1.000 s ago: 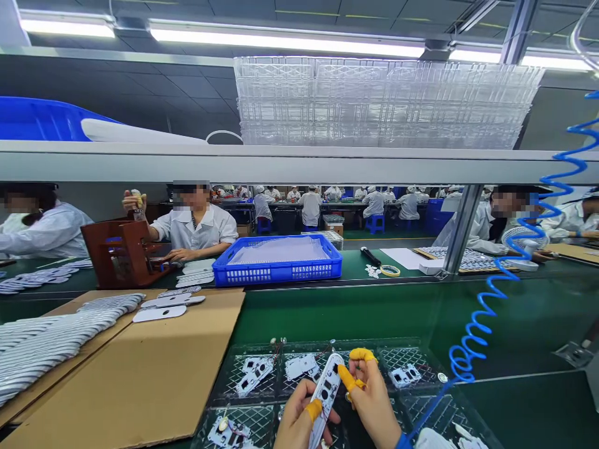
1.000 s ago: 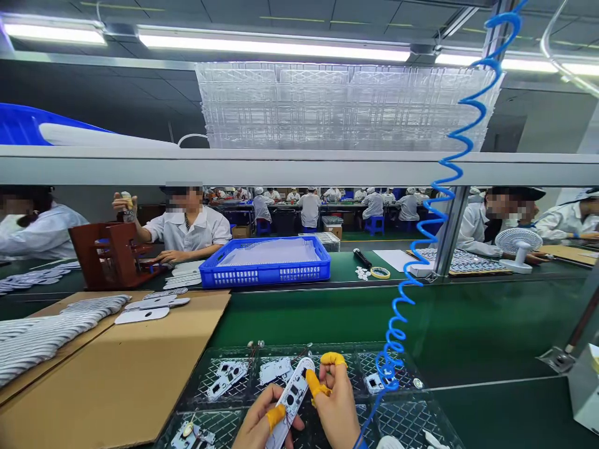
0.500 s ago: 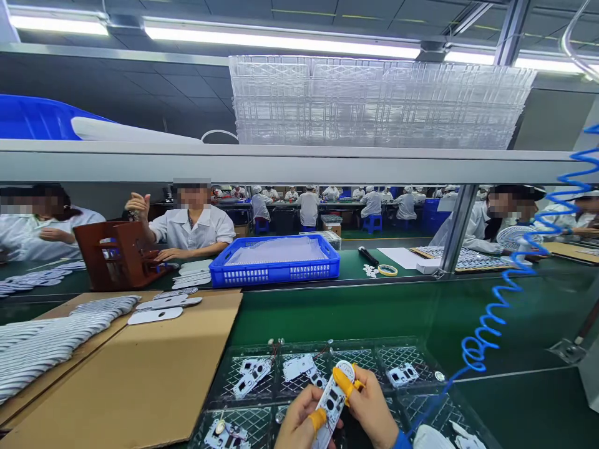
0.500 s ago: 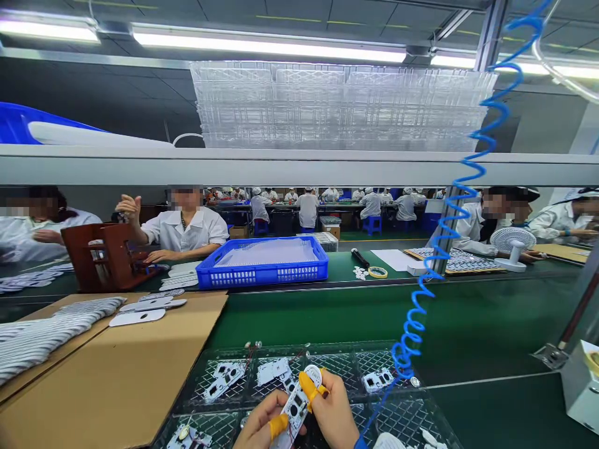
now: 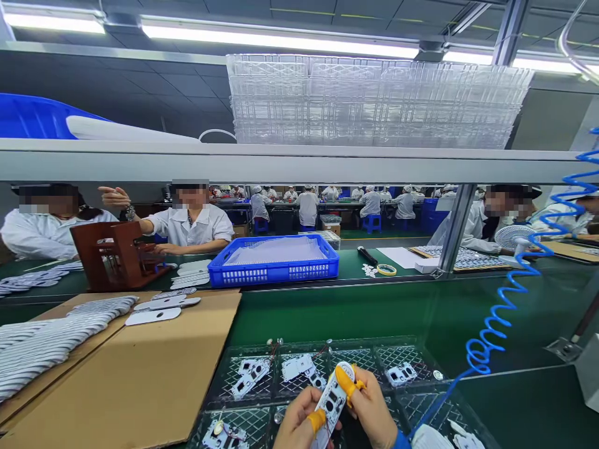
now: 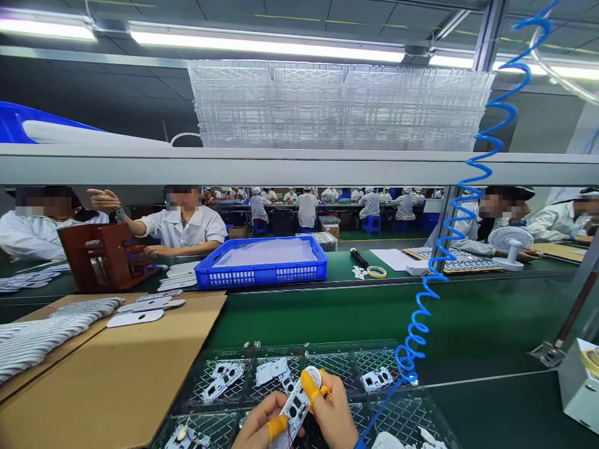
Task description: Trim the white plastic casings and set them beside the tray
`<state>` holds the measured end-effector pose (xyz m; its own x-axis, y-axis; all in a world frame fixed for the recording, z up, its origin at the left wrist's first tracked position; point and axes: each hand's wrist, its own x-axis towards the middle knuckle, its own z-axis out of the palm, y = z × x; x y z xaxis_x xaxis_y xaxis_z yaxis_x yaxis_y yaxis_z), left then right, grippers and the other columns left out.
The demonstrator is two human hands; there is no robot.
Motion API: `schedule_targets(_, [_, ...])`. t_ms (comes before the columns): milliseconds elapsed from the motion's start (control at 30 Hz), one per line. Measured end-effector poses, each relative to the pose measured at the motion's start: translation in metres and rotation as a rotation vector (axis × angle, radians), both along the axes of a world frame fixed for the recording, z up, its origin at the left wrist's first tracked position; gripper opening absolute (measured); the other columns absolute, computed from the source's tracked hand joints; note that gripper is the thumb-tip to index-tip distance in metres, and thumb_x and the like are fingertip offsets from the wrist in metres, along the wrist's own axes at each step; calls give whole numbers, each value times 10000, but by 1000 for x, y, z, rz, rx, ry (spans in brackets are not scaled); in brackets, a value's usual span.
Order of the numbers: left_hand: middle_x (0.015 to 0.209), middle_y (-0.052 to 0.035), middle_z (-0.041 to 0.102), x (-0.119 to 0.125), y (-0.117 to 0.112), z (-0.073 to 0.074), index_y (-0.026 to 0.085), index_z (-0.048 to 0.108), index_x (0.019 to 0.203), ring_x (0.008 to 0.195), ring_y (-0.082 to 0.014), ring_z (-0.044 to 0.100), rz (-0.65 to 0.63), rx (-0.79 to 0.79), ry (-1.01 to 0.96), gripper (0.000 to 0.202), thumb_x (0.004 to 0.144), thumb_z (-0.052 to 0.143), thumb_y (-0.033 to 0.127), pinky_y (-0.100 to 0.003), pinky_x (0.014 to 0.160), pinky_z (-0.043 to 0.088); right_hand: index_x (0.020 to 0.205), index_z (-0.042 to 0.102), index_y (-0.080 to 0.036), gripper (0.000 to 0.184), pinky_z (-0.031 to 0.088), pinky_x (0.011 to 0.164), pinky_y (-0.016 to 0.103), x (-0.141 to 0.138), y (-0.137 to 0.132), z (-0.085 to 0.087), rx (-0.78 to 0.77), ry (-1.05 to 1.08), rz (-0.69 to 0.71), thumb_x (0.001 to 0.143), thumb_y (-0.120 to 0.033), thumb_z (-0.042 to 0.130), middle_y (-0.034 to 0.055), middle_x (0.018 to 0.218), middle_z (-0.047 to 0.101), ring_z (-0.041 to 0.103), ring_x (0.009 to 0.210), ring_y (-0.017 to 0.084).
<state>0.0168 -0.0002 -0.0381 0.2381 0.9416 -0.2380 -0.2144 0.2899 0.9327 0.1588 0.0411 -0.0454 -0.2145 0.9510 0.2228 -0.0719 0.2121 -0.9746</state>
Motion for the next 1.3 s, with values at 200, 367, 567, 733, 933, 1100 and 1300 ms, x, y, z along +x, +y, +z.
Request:
schedule_targets(200, [684, -14, 660, 0, 0, 1, 184, 472, 740, 454, -71, 504, -2, 0, 4, 403, 551, 652, 492, -189, 474, 361, 571, 456, -167, 402, 203, 394, 219, 0, 1, 0, 20, -16, 25, 789, -505, 451, -53, 488, 332, 267, 430, 76])
schedule_targets(367, [689, -17, 659, 0, -1, 1, 181, 465, 745, 469, -74, 503, -6, 5, 12, 439, 532, 662, 510, -197, 484, 370, 540, 399, -177, 414, 185, 393, 218, -1, 0, 5, 16, -2, 34, 811, -487, 426, -61, 464, 305, 244, 424, 71])
schedule_targets(567, [703, -16, 661, -1, -2, 5, 179, 470, 747, 465, -67, 505, -14, 6, -8, 419, 549, 661, 495, -195, 488, 371, 547, 411, -175, 434, 216, 379, 204, -3, 0, 6, 8, -29, 6, 751, -553, 478, -55, 503, 331, 267, 428, 68])
schedule_targets(733, [693, -13, 662, -1, -2, 6, 183, 464, 725, 453, -69, 506, -8, 0, -20, 375, 575, 651, 471, -195, 477, 366, 614, 525, -154, 469, 265, 397, 211, -6, -5, 6, -71, -17, -75, 621, -619, 583, -28, 551, 436, 329, 455, 82])
schedule_targets(933, [688, -13, 664, 0, -4, 9, 185, 478, 729, 466, -74, 515, 1, 17, -32, 364, 583, 650, 471, -193, 479, 368, 813, 558, -163, 564, 286, 392, 235, -3, 2, -17, -136, 69, -157, 572, -672, 582, -27, 546, 477, 359, 421, 99])
schedule_targets(1100, [678, -21, 661, 1, -3, 5, 171, 495, 733, 468, -71, 509, 2, 18, -41, 433, 540, 671, 517, -188, 476, 361, 604, 472, -169, 457, 222, 366, 208, -2, 4, -10, -85, 62, 53, 736, -605, 457, -62, 456, 362, 282, 388, 66])
schedule_targets(1300, [661, -29, 656, 2, -2, 6, 150, 519, 746, 465, -66, 501, 8, 29, -23, 461, 522, 687, 516, -178, 462, 342, 593, 446, -171, 422, 183, 340, 188, -3, 4, -4, -96, 88, 42, 777, -550, 428, -74, 430, 343, 248, 357, 50])
